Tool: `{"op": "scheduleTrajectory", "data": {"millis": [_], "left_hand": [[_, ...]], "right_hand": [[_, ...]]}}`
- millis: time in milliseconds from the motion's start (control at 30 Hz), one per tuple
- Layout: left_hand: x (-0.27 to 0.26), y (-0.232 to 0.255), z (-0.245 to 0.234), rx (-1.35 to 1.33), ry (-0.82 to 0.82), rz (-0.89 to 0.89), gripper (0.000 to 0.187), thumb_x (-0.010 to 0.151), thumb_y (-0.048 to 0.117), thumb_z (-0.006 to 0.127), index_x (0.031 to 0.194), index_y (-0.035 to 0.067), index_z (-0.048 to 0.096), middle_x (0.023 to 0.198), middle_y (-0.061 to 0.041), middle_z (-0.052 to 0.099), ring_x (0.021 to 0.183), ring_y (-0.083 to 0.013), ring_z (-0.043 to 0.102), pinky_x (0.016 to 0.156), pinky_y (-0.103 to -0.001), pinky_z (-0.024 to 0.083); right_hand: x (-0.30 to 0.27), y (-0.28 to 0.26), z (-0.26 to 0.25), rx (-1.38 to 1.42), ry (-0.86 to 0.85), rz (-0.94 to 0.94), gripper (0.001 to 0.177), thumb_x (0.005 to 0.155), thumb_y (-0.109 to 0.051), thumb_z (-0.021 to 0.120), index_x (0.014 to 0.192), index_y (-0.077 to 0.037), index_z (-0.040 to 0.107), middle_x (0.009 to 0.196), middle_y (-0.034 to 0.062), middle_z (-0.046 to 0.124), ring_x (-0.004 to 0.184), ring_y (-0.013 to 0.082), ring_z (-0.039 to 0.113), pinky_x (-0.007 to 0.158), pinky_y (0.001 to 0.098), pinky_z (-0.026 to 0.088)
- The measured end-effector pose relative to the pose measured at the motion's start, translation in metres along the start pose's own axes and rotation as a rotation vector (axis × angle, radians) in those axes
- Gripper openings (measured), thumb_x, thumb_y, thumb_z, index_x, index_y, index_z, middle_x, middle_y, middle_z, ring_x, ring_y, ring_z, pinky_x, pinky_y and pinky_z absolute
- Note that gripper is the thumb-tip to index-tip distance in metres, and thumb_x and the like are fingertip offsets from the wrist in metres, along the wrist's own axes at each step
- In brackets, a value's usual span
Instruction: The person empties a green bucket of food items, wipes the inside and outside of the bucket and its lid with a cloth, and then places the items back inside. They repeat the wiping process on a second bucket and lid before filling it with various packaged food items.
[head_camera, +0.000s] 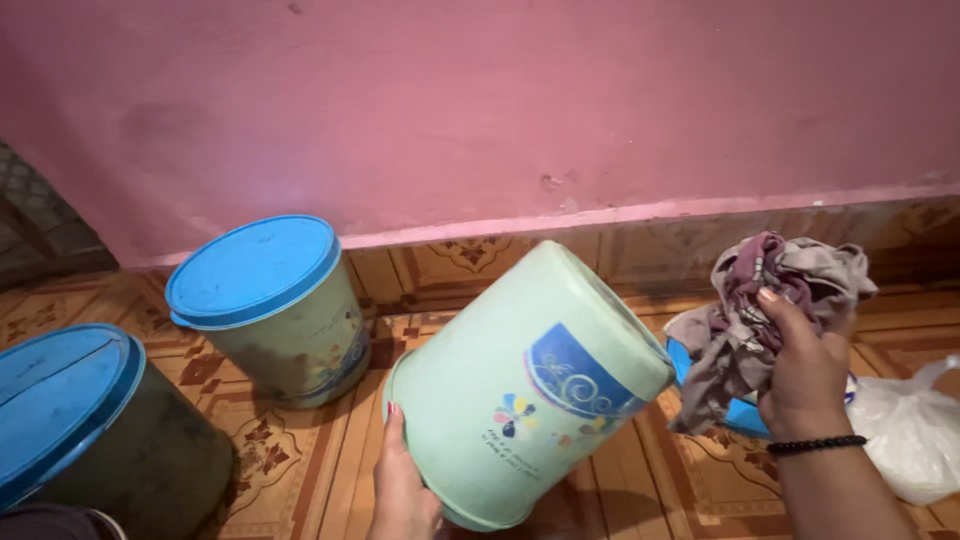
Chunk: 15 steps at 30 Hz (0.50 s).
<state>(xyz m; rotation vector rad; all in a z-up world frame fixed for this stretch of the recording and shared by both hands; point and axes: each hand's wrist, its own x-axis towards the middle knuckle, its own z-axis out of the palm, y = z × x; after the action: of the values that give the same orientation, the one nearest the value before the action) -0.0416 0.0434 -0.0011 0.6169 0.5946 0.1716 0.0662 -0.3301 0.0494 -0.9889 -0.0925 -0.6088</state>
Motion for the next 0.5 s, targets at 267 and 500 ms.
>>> {"op": "scheduleTrajectory", "data": {"millis": [267,500], "left_hand": [[-0.003,0.008,0.029,0.172,0.096,0.043,0.062,0.104,0.046,0.043,0.141,-0.002,0.056,0.132,-0.020,0.069,0.115,-0.0354,0.069,0.095,-0.049,0.056],[0.024,-0.026,0.020,0.301,0.075,0.010,0.055,0.107,0.040,0.039,0.134,-0.003,0.061,0.124,-0.018,0.073,0.108,-0.0316,0.071,0.091,-0.045,0.056]], "right_hand": [[-0.039,-0.001,0.044,-0.505,-0.119,-0.248,0.098,0.093,-0.010,0.078,0.166,-0.006,0.012,0.155,0.0164,0.045,0.139,0.0280,0.054,0.117,0.0420,0.049],[-0.136,0.017,0.132,-0.816,-0.602,-0.374,0.056,0.073,-0.019,0.077,0.123,-0.003,0.058,0.125,0.0196,0.060,0.118,0.0341,0.060,0.099,0.0429,0.050]]}}
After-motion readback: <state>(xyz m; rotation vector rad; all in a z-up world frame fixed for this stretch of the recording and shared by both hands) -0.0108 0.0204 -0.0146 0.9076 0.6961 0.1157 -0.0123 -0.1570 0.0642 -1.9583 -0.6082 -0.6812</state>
